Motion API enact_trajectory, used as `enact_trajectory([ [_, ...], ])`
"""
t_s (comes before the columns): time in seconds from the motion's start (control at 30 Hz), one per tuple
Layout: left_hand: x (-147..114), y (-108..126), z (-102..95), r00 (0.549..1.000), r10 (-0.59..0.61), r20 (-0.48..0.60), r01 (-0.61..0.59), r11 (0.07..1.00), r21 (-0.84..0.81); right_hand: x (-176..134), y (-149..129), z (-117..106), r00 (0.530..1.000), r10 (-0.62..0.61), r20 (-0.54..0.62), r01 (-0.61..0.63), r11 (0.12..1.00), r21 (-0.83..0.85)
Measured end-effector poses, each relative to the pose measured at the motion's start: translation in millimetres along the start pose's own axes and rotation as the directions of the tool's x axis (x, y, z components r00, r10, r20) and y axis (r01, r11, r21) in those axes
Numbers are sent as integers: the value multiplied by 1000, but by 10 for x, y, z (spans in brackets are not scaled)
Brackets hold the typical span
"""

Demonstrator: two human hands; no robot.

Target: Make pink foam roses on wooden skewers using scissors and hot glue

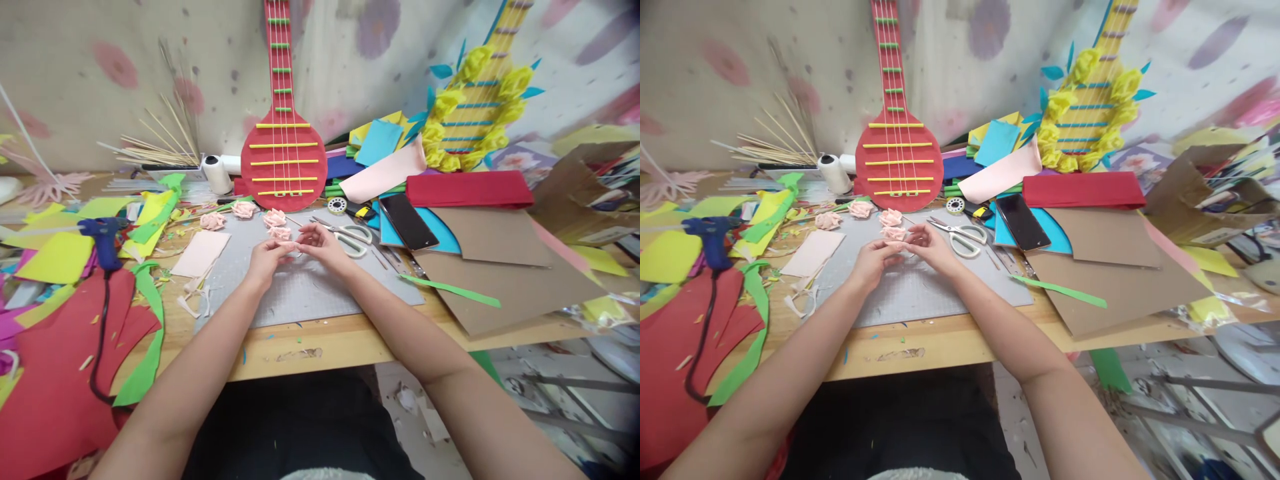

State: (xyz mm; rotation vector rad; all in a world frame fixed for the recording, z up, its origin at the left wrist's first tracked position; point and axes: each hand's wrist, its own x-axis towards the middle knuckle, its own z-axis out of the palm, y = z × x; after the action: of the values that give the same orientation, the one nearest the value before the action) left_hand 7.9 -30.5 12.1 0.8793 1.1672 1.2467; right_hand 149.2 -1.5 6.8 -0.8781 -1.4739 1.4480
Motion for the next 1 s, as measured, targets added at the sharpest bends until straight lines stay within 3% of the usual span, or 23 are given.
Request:
enact_trajectory([
  [0.43, 19, -55, 55, 1000, 7, 0, -7, 1000, 18, 80, 73, -46, 998, -4, -62, 3, 1000, -15],
  [0.77, 56, -30, -39, 990, 140, -14, -137, 982, 130, 59, 61, -77, 999, 42, -9, -42, 998, -50],
  [1.0, 72, -54, -43, 995, 102, -21, -98, 984, 151, 78, 107, -72, 999, 38, -23, -41, 991, -124],
])
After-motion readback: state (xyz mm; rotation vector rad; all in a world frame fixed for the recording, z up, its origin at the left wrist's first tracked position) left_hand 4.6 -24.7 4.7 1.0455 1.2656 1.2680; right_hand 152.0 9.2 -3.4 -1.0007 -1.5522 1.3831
